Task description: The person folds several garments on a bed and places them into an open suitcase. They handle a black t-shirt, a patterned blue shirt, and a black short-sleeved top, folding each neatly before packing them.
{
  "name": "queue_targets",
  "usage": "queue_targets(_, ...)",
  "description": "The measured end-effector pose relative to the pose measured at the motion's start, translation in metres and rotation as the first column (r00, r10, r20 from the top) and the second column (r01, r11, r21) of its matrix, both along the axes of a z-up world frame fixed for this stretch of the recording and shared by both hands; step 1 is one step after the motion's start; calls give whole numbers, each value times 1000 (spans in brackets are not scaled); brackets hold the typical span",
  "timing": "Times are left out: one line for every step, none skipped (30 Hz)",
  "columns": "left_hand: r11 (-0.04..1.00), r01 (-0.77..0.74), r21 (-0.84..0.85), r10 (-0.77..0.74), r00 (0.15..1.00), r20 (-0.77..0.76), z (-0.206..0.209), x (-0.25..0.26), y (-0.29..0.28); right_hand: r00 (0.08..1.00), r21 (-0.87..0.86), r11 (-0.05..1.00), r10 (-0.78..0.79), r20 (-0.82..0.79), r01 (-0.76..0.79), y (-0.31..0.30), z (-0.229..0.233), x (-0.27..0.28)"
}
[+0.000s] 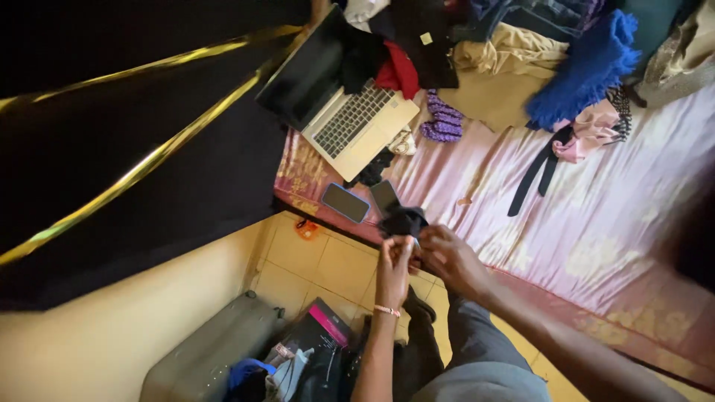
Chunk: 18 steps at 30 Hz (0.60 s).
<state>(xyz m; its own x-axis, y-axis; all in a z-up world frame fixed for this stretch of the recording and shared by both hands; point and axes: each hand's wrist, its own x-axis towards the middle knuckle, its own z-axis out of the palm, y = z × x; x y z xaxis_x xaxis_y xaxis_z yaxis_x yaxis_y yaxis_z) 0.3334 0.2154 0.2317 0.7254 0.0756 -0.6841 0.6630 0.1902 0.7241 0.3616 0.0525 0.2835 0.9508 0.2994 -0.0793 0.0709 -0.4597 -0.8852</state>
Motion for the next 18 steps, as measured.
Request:
queue_targets(1000,-16,-25,15,1000,-23,0,-13,3,1000,18,1000,4,-21,-4,3,8,-13)
queue_targets(999,-26,-22,26,1000,-10,8,-21,8,1000,21,1000,14,-8,-14,7,15,-24)
queue_targets(998,55,42,-53,997,-54,16,-30,12,982,-53,999,-1,-188,-9,10,22,-37)
queue_targets(984,150,96,-140,985,-102,22,-40,16,933,-136,991,-44,-358,-5,13,30,-53)
queue_targets(984,151,94,-143,986,-88,26,-49,21,938,-140,990,-48,-344,0,18,34,-67)
queue_targets(987,160,34,-159,987,-38,30,-56,24,972,-108,994,-56,-228,32,21,39,-80)
queue_targets(985,172,-27,-172,985,12,35,-64,28,992,-73,996,-66,-107,58,25,46,-94)
queue_targets(983,183,-34,-181,982,47,42,-69,29,994,-84,994,-76,-74,70,26,58,-103)
queue_targets(974,227,24,-228,958,175,50,-74,31,996,-93,992,-85,-6,84,29,71,-113)
queue_targets(961,255,104,-274,915,296,59,-75,42,994,-84,992,-88,62,93,38,83,-119)
queue_targets(960,254,118,-279,903,327,78,-81,36,991,-76,992,-92,98,100,26,77,-139)
queue_targets(935,286,210,-348,857,380,96,-85,47,977,61,975,-212,-36,214,28,65,-149)
queue_targets(900,309,307,-419,805,419,113,-91,60,936,178,928,-293,-193,327,33,49,-157)
queue_targets(907,264,327,-392,813,431,119,-105,66,952,199,938,-251,-176,284,32,44,-167)
queue_targets(904,278,324,-408,788,460,124,-117,71,933,291,896,-272,-237,335,30,38,-175)
queue_targets(888,328,321,-452,747,488,129,-124,73,897,370,829,-318,-307,420,27,33,-185)
queue_targets(885,318,338,-456,739,496,129,-142,78,904,389,826,-311,-293,409,26,23,-199)
queue_targets(873,362,327,-487,684,544,127,-149,75,877,441,768,-332,-346,465,18,12,-202)
